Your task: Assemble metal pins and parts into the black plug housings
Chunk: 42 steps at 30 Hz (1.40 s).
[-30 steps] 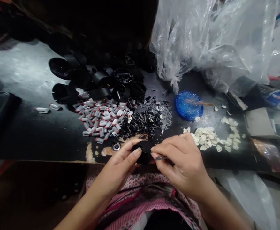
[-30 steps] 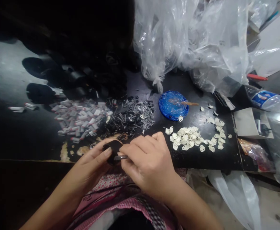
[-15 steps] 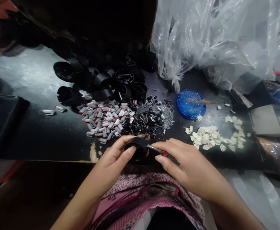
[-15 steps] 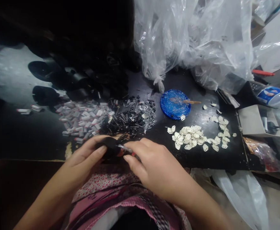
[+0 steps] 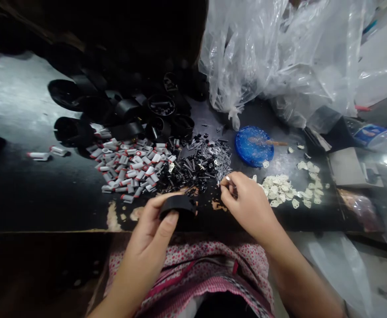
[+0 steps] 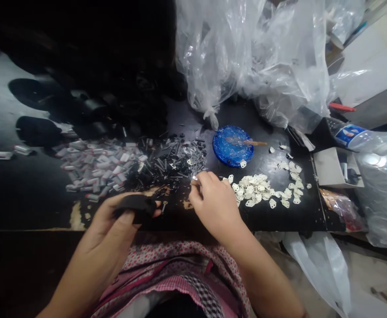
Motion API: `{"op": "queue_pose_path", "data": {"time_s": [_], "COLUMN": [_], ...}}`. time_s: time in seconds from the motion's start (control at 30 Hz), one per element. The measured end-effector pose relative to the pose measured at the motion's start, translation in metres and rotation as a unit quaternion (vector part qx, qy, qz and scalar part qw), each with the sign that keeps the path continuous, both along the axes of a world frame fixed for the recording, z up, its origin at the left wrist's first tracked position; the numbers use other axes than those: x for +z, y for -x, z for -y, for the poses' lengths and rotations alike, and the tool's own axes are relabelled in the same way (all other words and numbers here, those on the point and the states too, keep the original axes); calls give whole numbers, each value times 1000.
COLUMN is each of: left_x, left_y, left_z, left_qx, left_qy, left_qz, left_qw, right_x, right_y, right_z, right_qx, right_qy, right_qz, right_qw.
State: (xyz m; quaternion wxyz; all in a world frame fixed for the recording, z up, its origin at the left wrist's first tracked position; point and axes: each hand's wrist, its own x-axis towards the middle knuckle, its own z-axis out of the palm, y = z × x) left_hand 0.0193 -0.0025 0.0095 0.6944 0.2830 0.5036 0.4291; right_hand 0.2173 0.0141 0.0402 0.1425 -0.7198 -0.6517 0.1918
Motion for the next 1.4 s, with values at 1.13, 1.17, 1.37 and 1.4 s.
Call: {"op": "queue_pose_path", "data": {"time_s": [1.13, 1.17, 1.37, 1.4], "left_x": [-6, -7, -7, -6], "left_y": [-21, -22, -23, -22], "left_z": [-2, -2, -5, -6], "left_qx": [-68, -71, -86, -96], "left_qy": [41, 35, 15, 16], "left_qz": [131, 130, 109, 104], "left_qw": [988, 988, 990, 990], "right_x": [1, 1, 7, 8], "right_y": [23, 23, 19, 19], "right_z": [16, 16, 13, 12], "right_qx": [100, 105, 158, 165], "right_qy": [-190, -190, -169, -162], "right_qz": [-66, -59, -22, -20], "right_qw": [975, 974, 973, 973]}}
